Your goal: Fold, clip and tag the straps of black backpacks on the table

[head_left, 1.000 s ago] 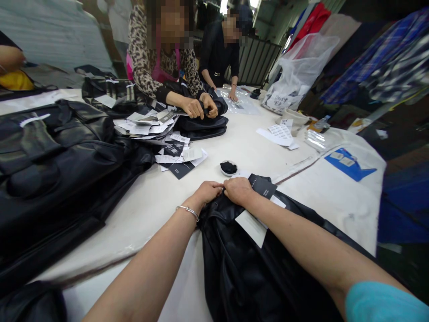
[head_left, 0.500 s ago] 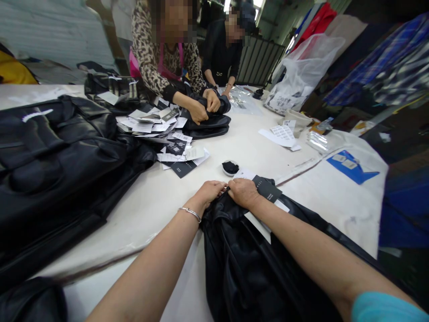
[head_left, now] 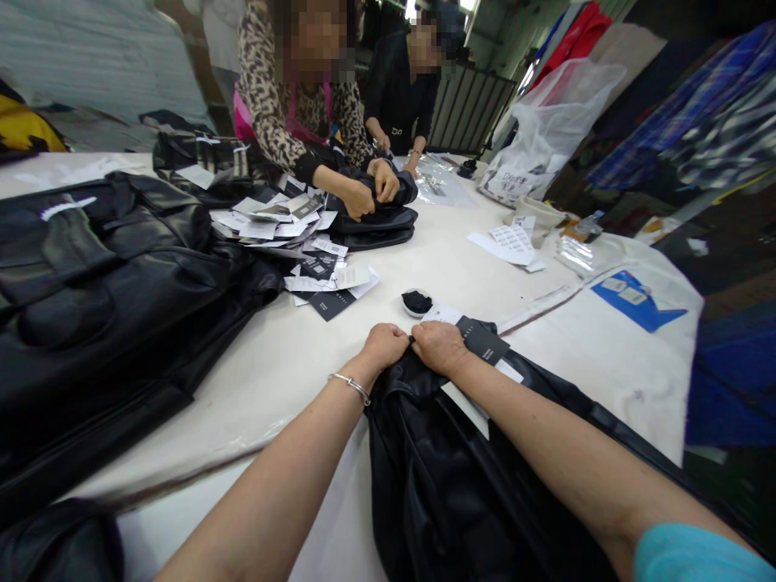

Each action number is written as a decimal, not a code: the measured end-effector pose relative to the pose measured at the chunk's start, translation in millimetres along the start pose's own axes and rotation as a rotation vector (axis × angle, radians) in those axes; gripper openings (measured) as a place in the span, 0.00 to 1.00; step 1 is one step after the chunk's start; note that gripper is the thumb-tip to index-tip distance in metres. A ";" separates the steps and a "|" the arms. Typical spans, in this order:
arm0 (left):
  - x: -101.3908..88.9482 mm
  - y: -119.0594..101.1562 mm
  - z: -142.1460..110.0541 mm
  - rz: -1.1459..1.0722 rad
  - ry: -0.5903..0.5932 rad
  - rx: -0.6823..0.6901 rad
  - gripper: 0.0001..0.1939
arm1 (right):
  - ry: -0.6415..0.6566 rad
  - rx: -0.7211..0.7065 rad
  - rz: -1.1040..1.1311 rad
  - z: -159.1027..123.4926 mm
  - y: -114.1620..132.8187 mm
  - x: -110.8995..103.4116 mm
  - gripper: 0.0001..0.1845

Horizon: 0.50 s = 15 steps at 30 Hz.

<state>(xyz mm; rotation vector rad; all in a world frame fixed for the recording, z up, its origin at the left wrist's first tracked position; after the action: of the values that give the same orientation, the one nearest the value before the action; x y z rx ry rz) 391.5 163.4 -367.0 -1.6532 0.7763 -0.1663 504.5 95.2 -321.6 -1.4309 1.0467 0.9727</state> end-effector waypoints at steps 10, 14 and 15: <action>-20.1 -27.1 -2.5 0.109 -0.253 0.017 0.08 | 0.335 -0.191 -0.089 11.4 -41.9 -76.5 0.10; -22.0 -32.7 -11.2 -0.029 -0.209 -0.029 0.08 | 0.368 -0.181 -0.167 10.5 -52.6 -99.8 0.10; -21.5 -33.7 -14.3 -0.076 -0.190 -0.041 0.08 | 0.391 -0.171 -0.157 10.5 -53.4 -102.9 0.11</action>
<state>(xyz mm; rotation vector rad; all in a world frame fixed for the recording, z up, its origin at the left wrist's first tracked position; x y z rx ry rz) 381.0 165.1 -325.9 -1.7101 0.5763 -0.0460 526.3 118.0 -209.6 -1.8663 1.1296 0.6955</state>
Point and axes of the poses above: each hand's wrist, its own z-axis towards the middle knuckle, its own x-axis out of the palm, y = z × x, the point moved 2 cm from there along z, towards the middle knuckle, and after that the axes turned 4 degrees about -z, right-handed, at the moved point
